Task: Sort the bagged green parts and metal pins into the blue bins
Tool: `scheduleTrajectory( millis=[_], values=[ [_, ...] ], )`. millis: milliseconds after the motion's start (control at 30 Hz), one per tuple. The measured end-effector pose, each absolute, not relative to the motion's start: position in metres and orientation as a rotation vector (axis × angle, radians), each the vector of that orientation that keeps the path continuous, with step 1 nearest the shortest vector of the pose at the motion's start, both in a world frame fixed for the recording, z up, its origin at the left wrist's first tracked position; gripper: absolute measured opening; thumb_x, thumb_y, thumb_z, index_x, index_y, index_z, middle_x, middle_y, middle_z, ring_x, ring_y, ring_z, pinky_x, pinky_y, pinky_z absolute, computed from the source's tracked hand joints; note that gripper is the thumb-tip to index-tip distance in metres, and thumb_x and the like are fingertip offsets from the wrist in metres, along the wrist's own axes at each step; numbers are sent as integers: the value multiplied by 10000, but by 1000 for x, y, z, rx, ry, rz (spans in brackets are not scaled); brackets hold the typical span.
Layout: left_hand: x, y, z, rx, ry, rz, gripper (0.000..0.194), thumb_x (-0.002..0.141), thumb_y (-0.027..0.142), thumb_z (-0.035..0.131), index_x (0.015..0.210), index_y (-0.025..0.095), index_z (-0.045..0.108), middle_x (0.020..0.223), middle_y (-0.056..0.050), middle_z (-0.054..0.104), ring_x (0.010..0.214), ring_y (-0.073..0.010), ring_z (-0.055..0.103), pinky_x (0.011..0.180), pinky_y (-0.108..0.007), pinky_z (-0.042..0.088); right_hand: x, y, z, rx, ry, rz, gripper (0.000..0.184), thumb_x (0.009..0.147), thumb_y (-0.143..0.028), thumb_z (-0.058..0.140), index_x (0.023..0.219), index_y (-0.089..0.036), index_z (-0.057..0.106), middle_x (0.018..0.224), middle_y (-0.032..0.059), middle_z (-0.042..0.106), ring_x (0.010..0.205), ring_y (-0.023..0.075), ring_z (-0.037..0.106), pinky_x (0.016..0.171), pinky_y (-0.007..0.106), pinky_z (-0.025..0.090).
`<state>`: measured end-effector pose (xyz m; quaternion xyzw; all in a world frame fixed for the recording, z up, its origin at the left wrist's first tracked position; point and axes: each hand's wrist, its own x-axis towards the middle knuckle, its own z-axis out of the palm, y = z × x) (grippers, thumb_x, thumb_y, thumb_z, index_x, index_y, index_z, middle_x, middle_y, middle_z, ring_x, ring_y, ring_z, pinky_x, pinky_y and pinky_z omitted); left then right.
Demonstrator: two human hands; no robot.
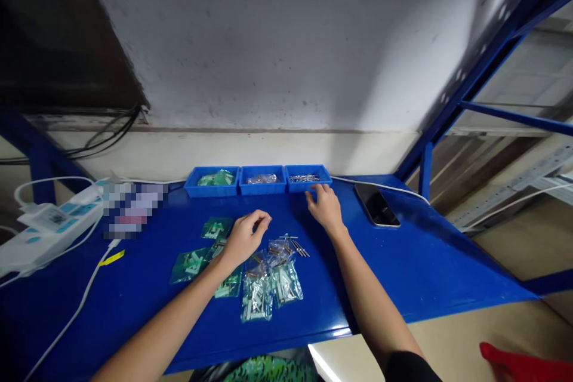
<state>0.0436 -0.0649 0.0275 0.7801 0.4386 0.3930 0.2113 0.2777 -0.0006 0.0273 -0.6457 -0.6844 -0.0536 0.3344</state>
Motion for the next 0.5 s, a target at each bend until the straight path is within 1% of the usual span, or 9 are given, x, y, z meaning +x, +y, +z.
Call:
scheduleTrajectory(
  millis=[100,200,300,400,500],
  values=[
    [44,-64,27,2250,1206,1050,177,913,241,412,849,203,573,775,-16,630,742,-159,590,687,-268,436,282,-4,17,-1692,-1871,19,202,868,-320,479,934,-176,603,825,69,623,757,194,580,690,291,416],
    [50,-64,30,2376,1250,928,147,887,213,453,842,208,593,829,-24,638,800,-181,589,747,-310,437,276,-6,17,-1669,-1956,116,194,880,-317,469,908,-185,608,769,43,619,701,172,571,652,268,396],
    [60,-65,35,2468,1282,761,102,854,248,524,877,216,617,906,-42,634,881,-220,575,791,-359,436,263,-9,19,-1589,-2089,157,168,869,-306,499,897,-187,616,777,42,624,742,171,563,663,261,391],
    [71,-65,36,2504,1239,601,120,814,272,585,917,233,632,951,-52,613,947,-251,549,849,-408,424,252,-13,19,-1514,-2166,174,160,869,-290,508,911,-185,620,816,48,633,781,171,555,693,266,393],
    [78,-63,35,2510,1230,493,84,802,251,586,872,237,630,961,-51,591,977,-265,531,894,-463,397,245,-18,21,-1474,-2209,187,157,874,-284,502,928,-188,614,821,43,632,786,168,551,687,263,389]
  ],
)
